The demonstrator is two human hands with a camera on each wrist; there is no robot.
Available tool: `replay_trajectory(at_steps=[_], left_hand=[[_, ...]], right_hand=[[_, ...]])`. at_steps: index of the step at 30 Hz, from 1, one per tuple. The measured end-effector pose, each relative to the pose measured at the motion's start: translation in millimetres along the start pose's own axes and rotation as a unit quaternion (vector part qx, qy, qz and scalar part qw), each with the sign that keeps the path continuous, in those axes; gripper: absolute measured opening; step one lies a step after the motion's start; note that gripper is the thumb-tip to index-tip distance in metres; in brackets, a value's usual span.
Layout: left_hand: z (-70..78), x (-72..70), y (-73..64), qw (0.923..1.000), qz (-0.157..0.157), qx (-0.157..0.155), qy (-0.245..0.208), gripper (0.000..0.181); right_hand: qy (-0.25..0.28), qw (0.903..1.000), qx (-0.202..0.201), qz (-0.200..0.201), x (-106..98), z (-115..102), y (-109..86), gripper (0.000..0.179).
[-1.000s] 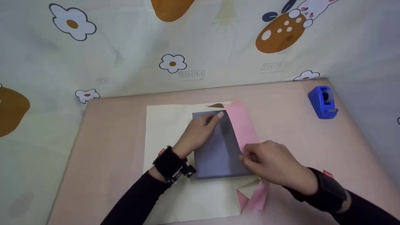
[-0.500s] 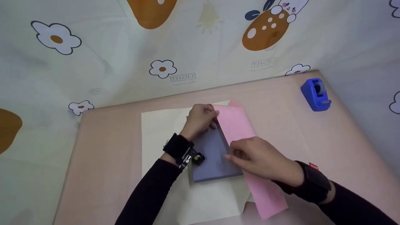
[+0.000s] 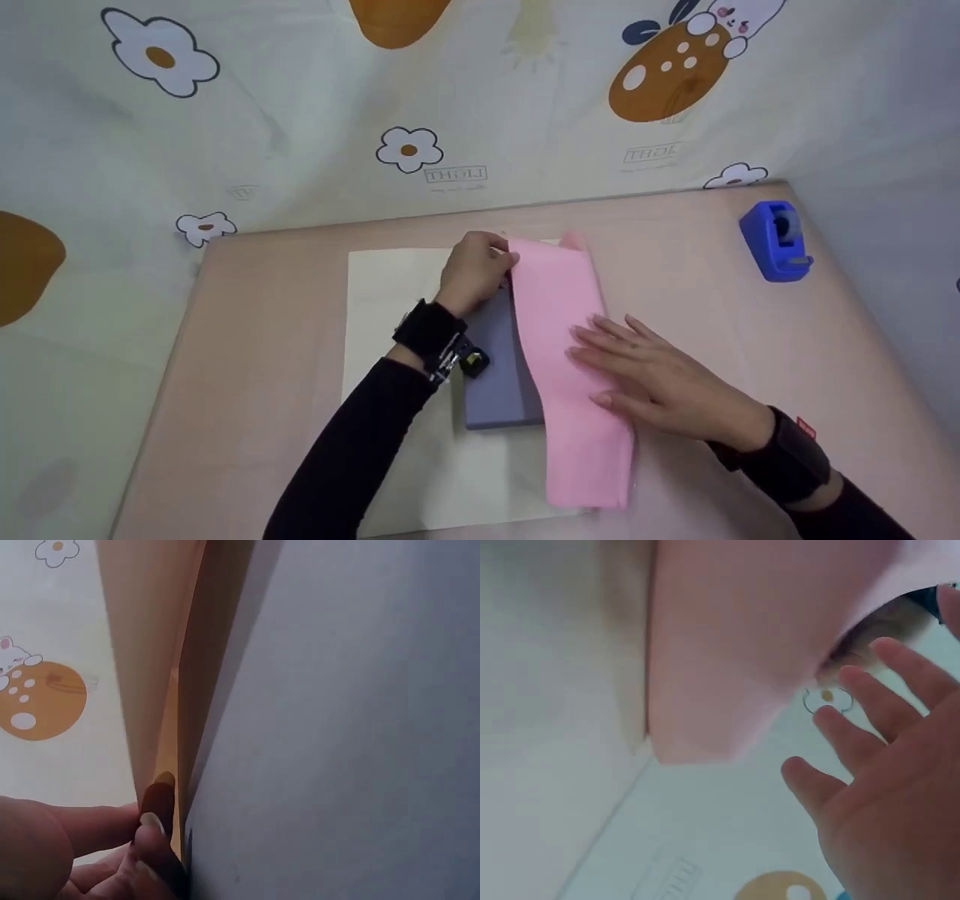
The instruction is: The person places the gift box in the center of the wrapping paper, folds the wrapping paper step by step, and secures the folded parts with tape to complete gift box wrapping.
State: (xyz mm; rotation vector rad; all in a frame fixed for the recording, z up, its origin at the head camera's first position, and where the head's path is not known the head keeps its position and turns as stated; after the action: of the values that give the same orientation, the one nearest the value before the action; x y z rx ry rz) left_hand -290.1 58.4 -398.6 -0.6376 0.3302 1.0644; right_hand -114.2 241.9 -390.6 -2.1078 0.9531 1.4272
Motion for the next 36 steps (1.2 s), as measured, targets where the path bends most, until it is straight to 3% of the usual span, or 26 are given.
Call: replay_trajectory(at_steps=[5,8,9,11,13,15,18,20,23,26,28,31,33,35,36], left_hand=[[9.6,5.1,-5.3,0.9987,0.002,0.011,0.05,0.051],[19.3,10.8,-18.5,0.9906,0.008,0.039,0.131,0.068],[22.7,13.8,-24.3,0.9834,0.007,0.049,0.175,0.072],[28.4,22.9,-37.1,0.9613,-0.013,0.07,0.266,0.076],[29.8,35.4,-49.4,0.9375,-0.06,0.087,0.331,0.078],[27.0,47.6,-59.1,0.9175,-0.12,0.097,0.367,0.078],[18.0,57.3,-65.8,0.9021,-0.199,0.096,0.371,0.078],[12.4,57.2,-65.7,0.8953,-0.229,0.094,0.37,0.079],[8.0,52.8,-65.3,0.8919,-0.255,0.097,0.361,0.082],[7.9,50.8,-66.0,0.8921,-0.262,0.103,0.353,0.083],[8.8,51.1,-66.0,0.8936,-0.263,0.106,0.348,0.083],[10.6,51.7,-65.4,0.8959,-0.26,0.107,0.344,0.084],[10.5,52.0,-65.1,0.8962,-0.258,0.101,0.346,0.084],[9.8,52.3,-64.8,0.8961,-0.256,0.095,0.35,0.084],[9.3,52.5,-64.8,0.8959,-0.256,0.092,0.351,0.085]], right_hand=[[-0.016,0.9995,0.009,-0.024,13,-1,0.1,0.056],[-0.027,0.9995,0.011,-0.015,16,-4,1.1,0.057],[-0.026,0.9995,0.012,-0.012,17,-5,1.7,0.058],[-0.024,0.9996,0.015,-0.008,20,-6,2.8,0.06],[-0.019,0.9995,0.024,-0.008,22,-6,3.7,0.061],[-0.011,0.9993,0.036,-0.01,24,-5,4.3,0.062],[-0.003,0.9984,0.054,-0.013,26,-4,4.9,0.062],[0.002,0.9982,0.059,-0.013,28,-5,5.3,0.061],[0.027,0.9977,0.062,0.002,29,-7,3.9,0.061],[0.076,0.9929,0.077,0.049,26,-9,-4.0,0.059],[0.103,0.9825,0.116,0.104,19,-9,-14.8,0.055],[0.108,0.9563,0.213,0.169,10,-8,-37.4,0.038],[0.106,0.9359,0.299,0.154,11,-4,-53.0,0.023],[0.103,0.9226,0.364,0.077,22,0,-64.6,0.01],[0.102,0.9208,0.376,0.022,30,0,-69.4,0.006]])
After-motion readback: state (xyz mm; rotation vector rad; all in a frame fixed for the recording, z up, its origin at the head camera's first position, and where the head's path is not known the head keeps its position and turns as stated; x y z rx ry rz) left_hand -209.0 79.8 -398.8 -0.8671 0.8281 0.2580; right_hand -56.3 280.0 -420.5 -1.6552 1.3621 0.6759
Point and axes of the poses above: each hand's wrist, its own y-axis towards the middle knuckle, its own x-axis out of the palm, z = x × y, the point moved 7 cm from there along y, towards the middle knuckle, and after that the axes turned 10 degrees about -z, right-handed, at the moved point
